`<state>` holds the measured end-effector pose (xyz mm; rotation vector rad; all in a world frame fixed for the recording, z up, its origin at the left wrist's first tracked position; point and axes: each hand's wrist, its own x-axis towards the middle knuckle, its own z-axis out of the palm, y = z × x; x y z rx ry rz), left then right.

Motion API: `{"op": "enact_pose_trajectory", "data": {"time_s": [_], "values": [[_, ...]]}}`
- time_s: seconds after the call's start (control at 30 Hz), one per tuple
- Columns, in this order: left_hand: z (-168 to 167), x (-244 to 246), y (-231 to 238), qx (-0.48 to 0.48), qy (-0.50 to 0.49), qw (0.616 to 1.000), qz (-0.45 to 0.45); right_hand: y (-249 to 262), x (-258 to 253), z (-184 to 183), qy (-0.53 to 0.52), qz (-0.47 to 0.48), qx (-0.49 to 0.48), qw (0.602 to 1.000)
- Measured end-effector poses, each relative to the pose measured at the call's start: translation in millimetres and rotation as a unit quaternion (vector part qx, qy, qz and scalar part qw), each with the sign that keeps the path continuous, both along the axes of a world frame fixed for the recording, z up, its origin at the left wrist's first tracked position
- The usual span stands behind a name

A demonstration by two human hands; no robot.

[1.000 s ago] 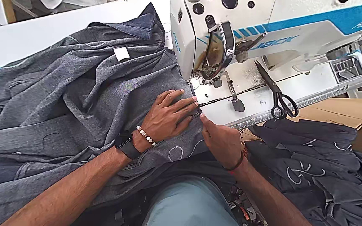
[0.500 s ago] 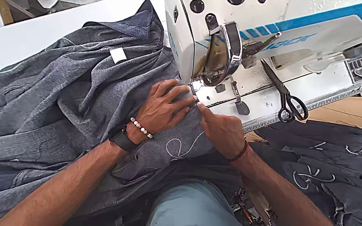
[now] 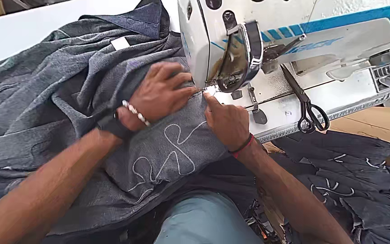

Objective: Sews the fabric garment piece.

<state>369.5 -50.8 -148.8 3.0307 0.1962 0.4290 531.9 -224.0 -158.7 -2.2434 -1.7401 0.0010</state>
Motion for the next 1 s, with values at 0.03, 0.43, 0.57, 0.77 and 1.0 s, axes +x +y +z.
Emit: {"op": "enact_pose_trajectory", "data": {"time_s": [0.03,0.43,0.57,0.77,1.0], "values": [[8.0,-4.7,-26.0,-0.002,0.034,0.998,0.048,-1.8,-3.0,-3.5,0.004,-0.01,0.021,1.0],[-3.5,-67.9,-2.3,-0.065,0.168,0.983,0.036,-7.0,-16.5,15.1,0.225,-0.123,-0.013,0.966],[29.0,-23.5,-45.6,-0.163,0.068,0.98,0.092,-6.7,-24.5,7.1,0.182,-0.142,0.012,0.973],[-15.9,0.0,-61.5,-0.118,0.002,0.987,0.112,-18.9,-28.4,-2.2,0.046,-0.096,0.023,0.994],[-17.3,1.5,-59.6,-0.078,0.016,0.987,0.136,-10.4,-26.6,2.1,0.013,-0.093,-0.025,0.995]]}}
